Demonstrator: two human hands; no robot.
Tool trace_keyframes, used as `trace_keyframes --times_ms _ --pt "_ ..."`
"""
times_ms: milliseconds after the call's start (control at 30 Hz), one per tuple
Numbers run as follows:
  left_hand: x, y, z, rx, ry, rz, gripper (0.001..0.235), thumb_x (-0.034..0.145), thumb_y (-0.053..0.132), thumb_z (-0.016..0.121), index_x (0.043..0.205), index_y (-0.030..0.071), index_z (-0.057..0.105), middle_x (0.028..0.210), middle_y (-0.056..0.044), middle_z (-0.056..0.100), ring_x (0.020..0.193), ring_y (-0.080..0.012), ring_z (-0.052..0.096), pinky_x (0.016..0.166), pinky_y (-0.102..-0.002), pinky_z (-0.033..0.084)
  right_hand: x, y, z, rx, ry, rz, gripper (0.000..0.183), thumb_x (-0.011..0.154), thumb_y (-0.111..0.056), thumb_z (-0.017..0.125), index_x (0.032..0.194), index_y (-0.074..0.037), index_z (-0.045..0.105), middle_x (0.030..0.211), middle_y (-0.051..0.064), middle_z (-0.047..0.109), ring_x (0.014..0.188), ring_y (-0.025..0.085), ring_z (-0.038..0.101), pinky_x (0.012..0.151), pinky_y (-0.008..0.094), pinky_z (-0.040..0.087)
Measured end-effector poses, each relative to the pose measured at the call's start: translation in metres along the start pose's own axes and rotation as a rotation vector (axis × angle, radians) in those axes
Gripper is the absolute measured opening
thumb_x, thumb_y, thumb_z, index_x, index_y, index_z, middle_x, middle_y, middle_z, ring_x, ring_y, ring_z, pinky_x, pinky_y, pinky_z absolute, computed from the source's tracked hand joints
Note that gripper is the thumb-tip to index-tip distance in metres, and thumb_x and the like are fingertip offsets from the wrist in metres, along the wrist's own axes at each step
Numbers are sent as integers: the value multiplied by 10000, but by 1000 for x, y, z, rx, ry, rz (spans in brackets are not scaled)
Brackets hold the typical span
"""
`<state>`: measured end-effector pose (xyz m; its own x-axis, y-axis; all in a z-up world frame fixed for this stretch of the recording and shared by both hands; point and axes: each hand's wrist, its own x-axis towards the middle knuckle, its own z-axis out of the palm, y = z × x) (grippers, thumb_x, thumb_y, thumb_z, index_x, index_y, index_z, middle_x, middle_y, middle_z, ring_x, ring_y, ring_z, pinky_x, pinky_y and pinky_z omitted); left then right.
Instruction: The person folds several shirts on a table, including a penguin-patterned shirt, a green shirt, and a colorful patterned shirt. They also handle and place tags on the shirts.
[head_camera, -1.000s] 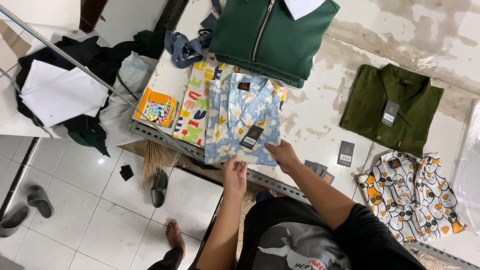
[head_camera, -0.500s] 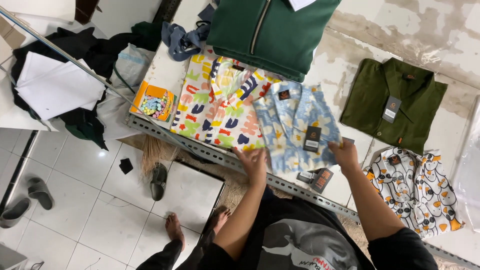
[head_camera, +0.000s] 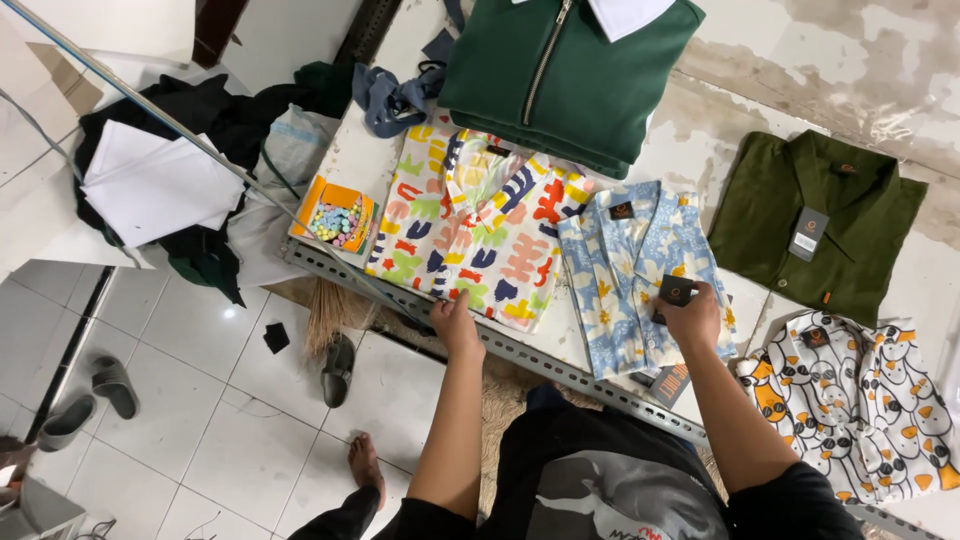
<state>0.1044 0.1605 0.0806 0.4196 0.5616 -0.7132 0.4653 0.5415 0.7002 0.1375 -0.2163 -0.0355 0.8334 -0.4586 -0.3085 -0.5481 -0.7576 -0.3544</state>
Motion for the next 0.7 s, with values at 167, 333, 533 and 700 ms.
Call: trace_keyframes --times_ms 167,333,533,700 --pt "23 15 2 -75 88 -102 757 913 243 779 1487 -17 359 1518 -267 339 1456 -440 330 1155 -568 348 -48 -101 -15 465 -160 -28 382 935 -266 753 1213 -17 673 989 196 702 959 339 688 800 462 538" --pt "67 -10 -3 -108 263 -46 514 838 208 822 1244 -27 611 1298 -270 550 1225 -486 580 961 -489 568 -92 -202 10 922 -479 13 412 836 -178 828 1175 12 691 942 148 677 869 232 643 744 372 550" --pt "66 -2 -9 -127 219 -25 439 851 163 783 1194 -30 590 1094 -169 577 905 -253 681 859 -399 620 -76 -183 82 260 -407 -200 525 786 -513 796 1195 -193 715 1029 17 736 1049 233 709 939 403 559" --pt "56 15 -5 -103 102 54 523 917 174 754 1293 -99 514 1274 -257 516 1231 -364 557 995 -455 504 -111 -173 58 183 -246 -155 580 782 -469 796 1187 -77 658 1034 104 697 1117 325 664 1013 445 519"
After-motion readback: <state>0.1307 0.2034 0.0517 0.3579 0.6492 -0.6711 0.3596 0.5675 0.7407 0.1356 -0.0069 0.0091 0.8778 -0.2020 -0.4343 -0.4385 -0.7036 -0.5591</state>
